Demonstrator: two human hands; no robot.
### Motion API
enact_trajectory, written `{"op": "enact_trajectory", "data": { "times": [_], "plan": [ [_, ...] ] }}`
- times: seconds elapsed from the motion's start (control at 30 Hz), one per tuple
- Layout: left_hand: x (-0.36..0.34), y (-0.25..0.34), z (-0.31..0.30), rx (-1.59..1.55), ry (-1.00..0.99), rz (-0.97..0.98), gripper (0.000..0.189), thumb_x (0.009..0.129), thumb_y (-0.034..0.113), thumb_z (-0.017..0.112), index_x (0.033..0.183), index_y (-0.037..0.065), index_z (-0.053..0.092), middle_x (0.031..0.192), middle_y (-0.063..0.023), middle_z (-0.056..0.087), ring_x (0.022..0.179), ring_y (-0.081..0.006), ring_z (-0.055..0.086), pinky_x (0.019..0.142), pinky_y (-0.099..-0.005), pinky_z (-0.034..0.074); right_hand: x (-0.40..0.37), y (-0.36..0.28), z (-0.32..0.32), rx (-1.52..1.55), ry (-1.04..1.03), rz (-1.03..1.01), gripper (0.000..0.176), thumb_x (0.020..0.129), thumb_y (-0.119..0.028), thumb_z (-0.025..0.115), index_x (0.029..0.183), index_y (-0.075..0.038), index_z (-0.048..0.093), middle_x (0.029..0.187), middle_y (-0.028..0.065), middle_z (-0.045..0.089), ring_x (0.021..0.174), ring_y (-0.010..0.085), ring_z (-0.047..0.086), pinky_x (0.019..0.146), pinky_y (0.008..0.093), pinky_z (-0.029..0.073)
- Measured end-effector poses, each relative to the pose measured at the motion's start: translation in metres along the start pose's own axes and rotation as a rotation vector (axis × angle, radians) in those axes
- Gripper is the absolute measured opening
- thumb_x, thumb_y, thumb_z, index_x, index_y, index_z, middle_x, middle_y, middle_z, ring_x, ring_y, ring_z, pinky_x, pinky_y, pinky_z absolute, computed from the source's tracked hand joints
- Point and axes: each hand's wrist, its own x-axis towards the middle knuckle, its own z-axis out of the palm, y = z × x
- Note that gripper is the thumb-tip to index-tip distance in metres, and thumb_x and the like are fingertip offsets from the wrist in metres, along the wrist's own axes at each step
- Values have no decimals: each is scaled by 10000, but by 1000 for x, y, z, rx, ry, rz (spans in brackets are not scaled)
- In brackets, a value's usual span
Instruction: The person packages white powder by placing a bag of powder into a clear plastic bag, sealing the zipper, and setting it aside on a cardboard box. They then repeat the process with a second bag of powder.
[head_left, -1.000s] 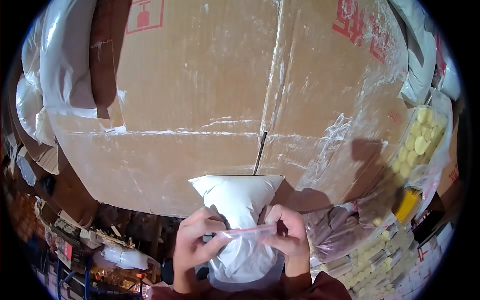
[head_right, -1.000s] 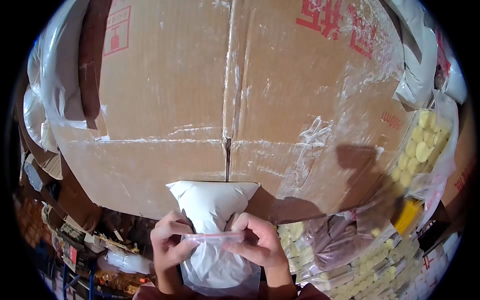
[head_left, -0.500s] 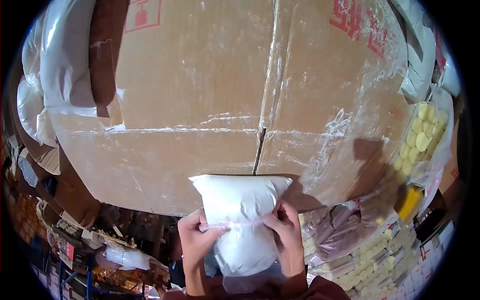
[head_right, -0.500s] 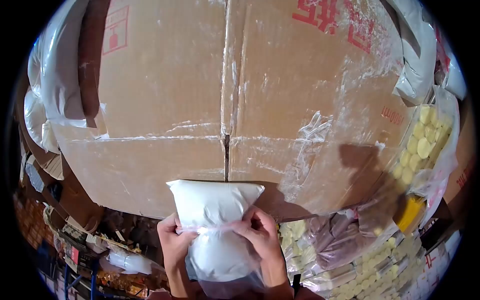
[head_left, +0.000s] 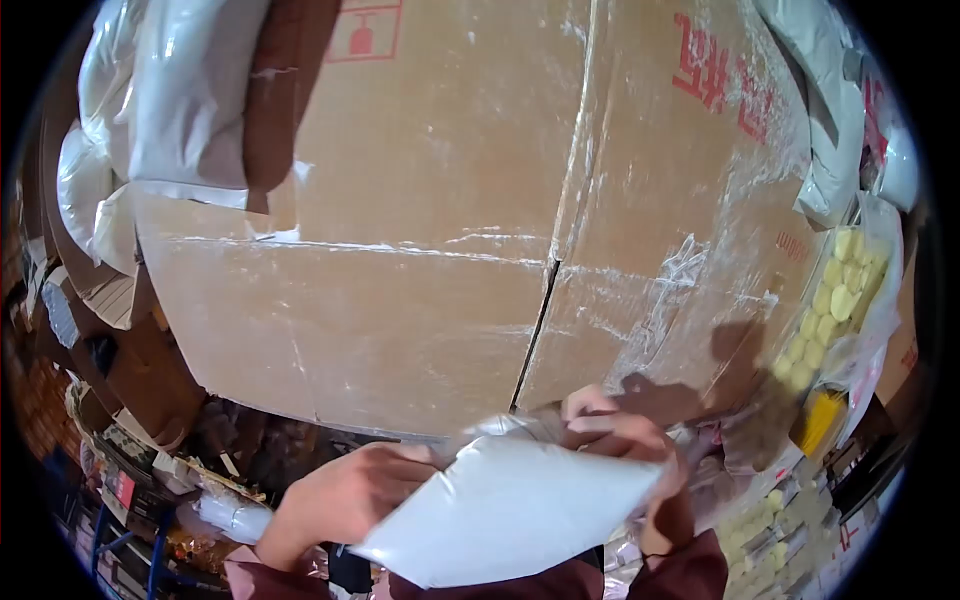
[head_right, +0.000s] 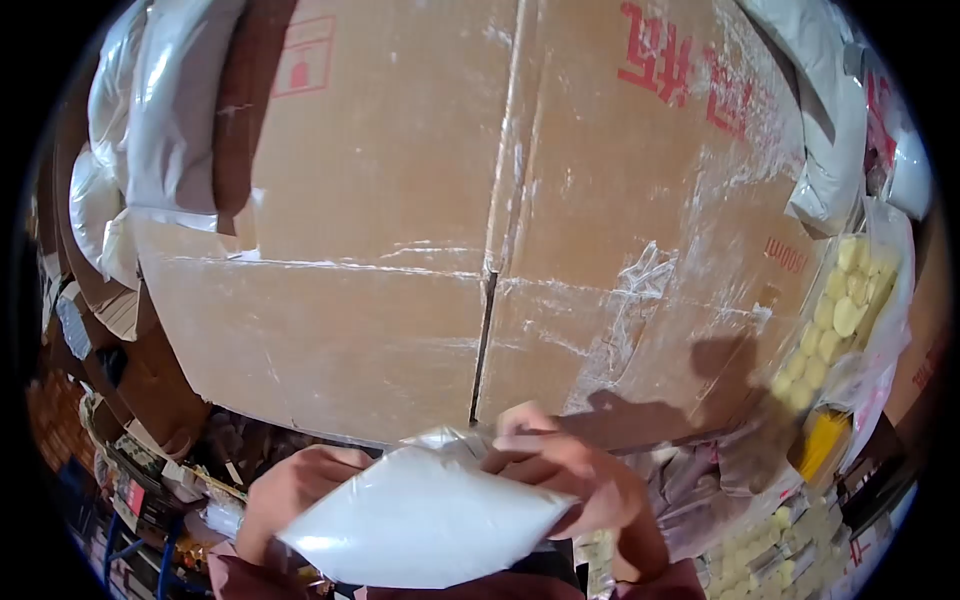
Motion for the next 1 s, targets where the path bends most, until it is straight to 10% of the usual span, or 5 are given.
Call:
{"op": "enact_trajectory", "data": {
  "times": [0.2,0.47,0.7,0.87,1.0],
  "plan": [
    [-15,27,-1,960,-132,222,228,656,122,653,882,95,660,1000,-39,652,1059,-167,588,945,-434,451,-13,-63,10,-1136,-116,-6,183,703,-164,632,846,-62,683,955,30,628,1053,250,494,921,424,345],
    [-61,57,26,1367,38,467,190,721,68,620,877,173,594,985,75,528,922,-189,508,844,-369,523,-53,-108,35,-1440,-477,-351,202,700,-169,609,816,-8,642,893,61,608,663,164,511,577,276,408],
    [-53,-8,41,946,147,193,312,691,57,631,1000,99,637,1142,-95,564,1084,-299,531,884,-384,494,-52,-29,25,-1185,-72,-386,193,673,-12,633,863,8,604,894,100,595,803,249,589,730,335,503],
    [-47,-17,78,445,701,-3,256,687,21,635,938,-10,592,925,-157,510,924,-319,577,808,-335,475,-53,-15,67,-809,431,-149,267,670,-11,620,928,47,582,894,177,607,843,358,611,752,367,506],
    [-37,-27,104,-241,954,-40,231,808,0,538,1031,-52,567,1029,-94,602,941,-149,570,836,-267,447,-43,1,102,-533,908,-30,206,768,-8,598,968,36,581,892,153,634,830,242,647,745,319,495]
  ]
}}
